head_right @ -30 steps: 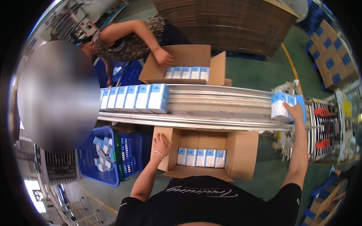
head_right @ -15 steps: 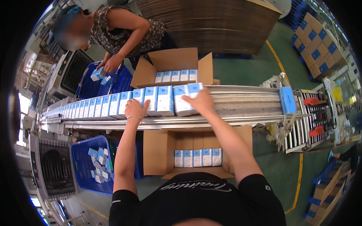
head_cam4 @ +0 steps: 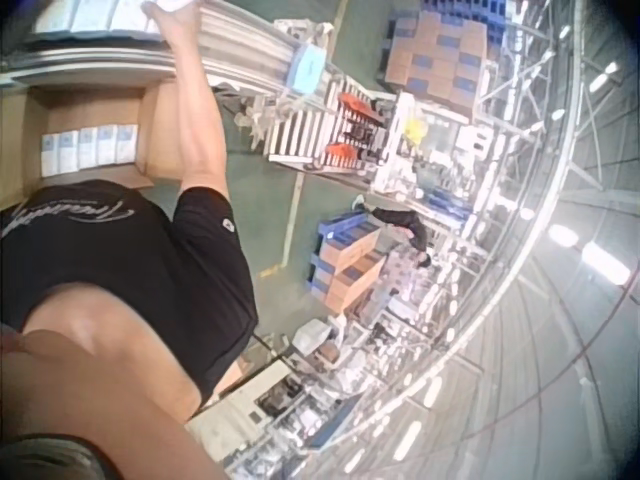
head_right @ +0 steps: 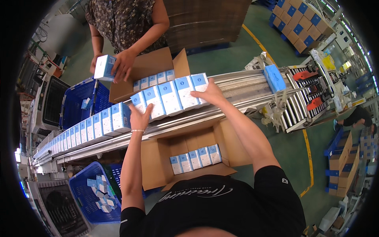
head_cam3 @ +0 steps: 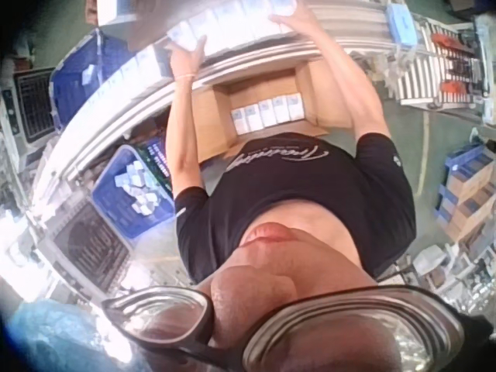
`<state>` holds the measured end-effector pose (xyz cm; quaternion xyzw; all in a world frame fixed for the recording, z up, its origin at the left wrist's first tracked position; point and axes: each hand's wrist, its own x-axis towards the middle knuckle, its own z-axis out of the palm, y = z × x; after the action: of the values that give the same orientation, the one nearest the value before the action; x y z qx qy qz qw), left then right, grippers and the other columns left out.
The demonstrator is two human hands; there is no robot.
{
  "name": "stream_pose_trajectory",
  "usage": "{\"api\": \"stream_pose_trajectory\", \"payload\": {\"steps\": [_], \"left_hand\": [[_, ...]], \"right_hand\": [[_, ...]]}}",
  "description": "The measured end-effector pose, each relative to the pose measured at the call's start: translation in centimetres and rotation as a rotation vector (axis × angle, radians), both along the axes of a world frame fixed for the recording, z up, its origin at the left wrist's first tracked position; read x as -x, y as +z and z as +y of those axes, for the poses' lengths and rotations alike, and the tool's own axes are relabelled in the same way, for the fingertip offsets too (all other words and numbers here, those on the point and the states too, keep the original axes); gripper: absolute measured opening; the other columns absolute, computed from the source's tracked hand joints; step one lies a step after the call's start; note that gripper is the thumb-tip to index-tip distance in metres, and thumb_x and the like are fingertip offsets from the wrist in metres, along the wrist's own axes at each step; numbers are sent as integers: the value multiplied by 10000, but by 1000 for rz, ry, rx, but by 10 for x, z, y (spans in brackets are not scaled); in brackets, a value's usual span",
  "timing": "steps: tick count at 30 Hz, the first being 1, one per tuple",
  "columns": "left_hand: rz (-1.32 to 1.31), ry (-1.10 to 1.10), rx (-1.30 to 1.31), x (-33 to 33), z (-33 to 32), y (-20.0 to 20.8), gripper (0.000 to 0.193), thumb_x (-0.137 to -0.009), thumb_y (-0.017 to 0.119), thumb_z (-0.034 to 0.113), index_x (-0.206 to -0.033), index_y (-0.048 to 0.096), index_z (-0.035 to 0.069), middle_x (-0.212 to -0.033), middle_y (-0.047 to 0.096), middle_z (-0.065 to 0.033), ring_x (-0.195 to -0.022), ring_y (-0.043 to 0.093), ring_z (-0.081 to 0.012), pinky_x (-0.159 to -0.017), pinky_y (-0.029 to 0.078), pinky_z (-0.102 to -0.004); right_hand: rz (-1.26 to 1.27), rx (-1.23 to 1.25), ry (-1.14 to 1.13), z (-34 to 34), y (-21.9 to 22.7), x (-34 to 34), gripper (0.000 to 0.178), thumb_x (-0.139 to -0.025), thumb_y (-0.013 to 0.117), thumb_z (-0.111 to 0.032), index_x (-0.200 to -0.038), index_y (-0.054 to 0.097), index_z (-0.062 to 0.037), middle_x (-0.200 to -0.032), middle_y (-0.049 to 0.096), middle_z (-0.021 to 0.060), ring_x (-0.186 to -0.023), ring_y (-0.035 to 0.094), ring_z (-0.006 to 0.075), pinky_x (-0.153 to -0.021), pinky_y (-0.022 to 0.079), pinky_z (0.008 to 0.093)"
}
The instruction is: The person packs small blue and white boxes from a conveyor belt into larger cardboard boxes. They arrange the items in rows, close the cardboard boxes, and move them along the conveyor line.
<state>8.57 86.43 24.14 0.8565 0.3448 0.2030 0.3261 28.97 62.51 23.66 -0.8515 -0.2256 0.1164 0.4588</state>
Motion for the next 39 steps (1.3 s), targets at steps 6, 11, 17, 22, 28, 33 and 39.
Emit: {"api": "stream_pose_trajectory", "payload": {"steps": [6, 11, 17, 22, 28, 33, 39], "left_hand": [[68, -121, -21, 110, -94, 65, 843, -724, 714, 458, -1194, 302, -108, -925, 595, -314, -855, 605, -435, -719, 490, -449], [302, -156, 522, 138, -121, -50, 802, -759, 691, 421, -1199, 288, -115, -1081, 534, -332, -972, 566, -436, -840, 451, -452], [786, 41, 262, 94, -127, -304, 899, -838, 559, 444, -1380, 64, -75, -1394, 207, -310, -1274, 262, -435, -1058, 231, -455], [926, -665, -259, 57, -81, -272, 241, -888, 518, 273, -882, 689, 103, -952, 657, -145, -876, 650, -266, -690, 530, -370], [1186, -624, 163, 72, -123, -212, 663, -884, 497, 347, -1394, 230, 17, -1425, 114, -326, -1130, 373, -595, -977, 353, -538], [765, -646, 447, 79, -94, -174, 515, -876, 503, 390, -1269, 431, 65, -1219, 499, -273, -1105, 503, -406, -935, 410, -446], [100, 113, -380, 155, 60, 36, 181, -826, 592, 261, -799, 622, 85, -698, 632, -121, -621, 618, -297, -556, 495, -383]], "right_hand": [[19, 243, -64, -105, 93, 120, 834, -580, 805, -443, -1153, 401, 10, -1000, 611, 220, -956, 602, 351, -837, 469, 388], [396, 413, 43, -124, -12, 162, 841, -668, 762, -393, -1235, 356, 77, -1166, 484, 269, -1039, 551, 364, -878, 444, 401], [225, 706, 9, -63, -240, 168, 1051, -683, 761, -293, -1374, 62, 78, -1341, 284, 305, -1222, 349, 423, -1033, 303, 404], [-70, 957, 350, -53, -235, 114, 278, -732, 575, -187, -893, 593, 39, -1010, 578, 224, -951, 582, 345, -724, 498, 421], [152, 997, 667, -66, -187, 164, 865, -753, 664, -316, -1427, 176, -79, -1427, 81, 346, -1335, 122, 469, -1092, 186, 477], [252, 908, 794, -30, -171, 138, 674, -803, 622, -334, -1331, 362, -6, -1335, 334, 314, -1226, 388, 404, -986, 370, 426], [-2, -95, 587, 24, 27, 161, 286, -835, 583, -193, -1048, 580, -2, -928, 638, 160, -785, 631, 297, -690, 500, 359]]}}
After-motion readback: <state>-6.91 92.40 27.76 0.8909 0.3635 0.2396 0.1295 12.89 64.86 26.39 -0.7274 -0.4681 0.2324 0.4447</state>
